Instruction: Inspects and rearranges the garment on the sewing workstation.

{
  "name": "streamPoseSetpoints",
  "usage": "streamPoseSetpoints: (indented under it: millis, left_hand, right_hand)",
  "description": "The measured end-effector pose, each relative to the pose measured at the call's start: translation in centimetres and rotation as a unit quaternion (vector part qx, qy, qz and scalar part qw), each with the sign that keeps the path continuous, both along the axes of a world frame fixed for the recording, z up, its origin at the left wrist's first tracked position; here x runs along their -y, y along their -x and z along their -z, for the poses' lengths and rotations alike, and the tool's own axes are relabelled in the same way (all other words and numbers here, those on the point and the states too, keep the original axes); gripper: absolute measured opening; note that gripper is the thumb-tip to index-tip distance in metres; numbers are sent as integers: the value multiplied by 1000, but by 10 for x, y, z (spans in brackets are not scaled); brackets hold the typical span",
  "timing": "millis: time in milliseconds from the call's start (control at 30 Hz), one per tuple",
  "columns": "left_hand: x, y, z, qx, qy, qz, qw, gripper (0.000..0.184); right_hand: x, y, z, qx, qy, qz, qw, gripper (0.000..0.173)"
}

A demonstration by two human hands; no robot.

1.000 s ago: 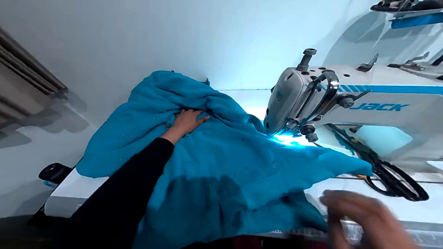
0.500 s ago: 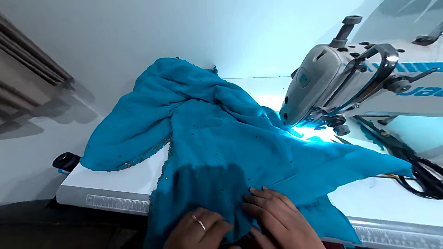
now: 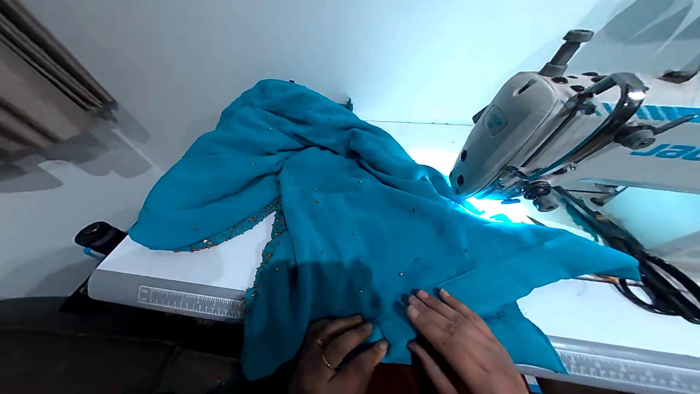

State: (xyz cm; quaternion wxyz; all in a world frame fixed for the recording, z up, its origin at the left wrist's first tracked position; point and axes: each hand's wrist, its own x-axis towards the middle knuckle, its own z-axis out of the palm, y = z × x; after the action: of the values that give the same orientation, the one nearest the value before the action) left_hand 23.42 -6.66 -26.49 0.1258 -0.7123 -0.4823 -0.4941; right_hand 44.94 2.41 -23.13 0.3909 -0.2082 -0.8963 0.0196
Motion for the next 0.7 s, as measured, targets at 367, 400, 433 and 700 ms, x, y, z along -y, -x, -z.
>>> streamPoseSetpoints:
  millis: [367, 400, 433, 700]
  left_hand:
    - [7, -3, -29, 76, 98, 46, 991, 17]
    - [8, -3, -33, 80, 116, 49, 989, 17]
    - [10, -3, -37, 84, 134, 51, 986, 18]
    - [-27, 11, -58, -90, 195, 23, 976, 38]
  right_hand:
    - [-15, -29, -23, 3, -6, 18, 1000, 24]
    - [-12, -21, -20, 19, -36, 15, 999, 22]
    - [-10, -15, -17, 26, -66, 13, 997, 18]
    - [-6, -20, -8, 45, -179, 5, 983, 19]
